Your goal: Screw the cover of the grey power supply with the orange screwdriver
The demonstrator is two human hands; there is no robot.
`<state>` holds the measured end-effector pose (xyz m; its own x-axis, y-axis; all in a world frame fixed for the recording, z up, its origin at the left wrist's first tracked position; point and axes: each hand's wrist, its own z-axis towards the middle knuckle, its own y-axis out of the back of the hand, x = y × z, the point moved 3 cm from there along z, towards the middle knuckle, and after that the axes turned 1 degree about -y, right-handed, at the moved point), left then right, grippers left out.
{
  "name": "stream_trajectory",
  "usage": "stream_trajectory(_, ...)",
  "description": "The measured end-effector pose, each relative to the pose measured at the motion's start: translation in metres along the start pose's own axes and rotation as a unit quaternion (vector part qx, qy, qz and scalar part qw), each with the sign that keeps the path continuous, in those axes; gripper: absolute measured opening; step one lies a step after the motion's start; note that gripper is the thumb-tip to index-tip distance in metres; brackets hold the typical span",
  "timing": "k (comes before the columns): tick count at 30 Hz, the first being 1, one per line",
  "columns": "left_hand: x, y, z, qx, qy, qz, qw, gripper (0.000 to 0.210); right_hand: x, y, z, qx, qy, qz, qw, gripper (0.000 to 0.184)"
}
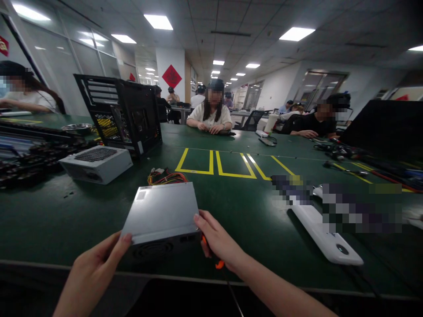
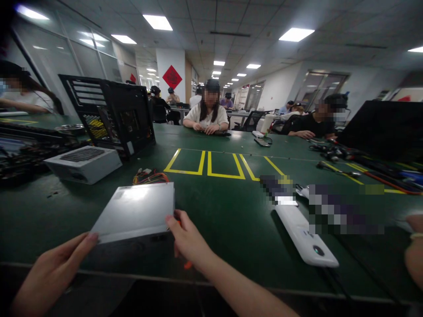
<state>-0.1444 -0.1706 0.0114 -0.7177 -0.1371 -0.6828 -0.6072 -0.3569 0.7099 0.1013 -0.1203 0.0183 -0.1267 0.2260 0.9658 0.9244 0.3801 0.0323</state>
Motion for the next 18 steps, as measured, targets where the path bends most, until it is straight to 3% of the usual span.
stream_trajectory(2,-0.019,-0.012,0.01,0.04,-0.025,-0.029,0.998,0.054,0.001,0.017,0.005,-0.03,-0.01,0.0,1.0,0.035)
stream_trajectory(6,-0.053,-0.035,0.036,0.115,-0.089,0.016,0.989,0.055,0.0,0.05,0.02,-0.086,-0.018,0.03,0.996,0.033)
stream_trajectory(12,-0.089,-0.068,0.099,0.215,-0.178,0.044,0.959,0.059,0.005,0.09,0.046,-0.155,-0.012,0.042,0.987,0.028)
stream_trajectory(15,-0.102,-0.082,0.128,0.236,-0.188,0.061,0.951,0.057,0.008,0.103,0.061,-0.169,-0.017,0.045,0.984,0.031)
stream_trajectory(18,-0.108,-0.093,0.142,0.219,-0.169,0.009,0.961,0.054,0.008,0.11,0.071,-0.176,0.006,0.055,0.983,0.033)
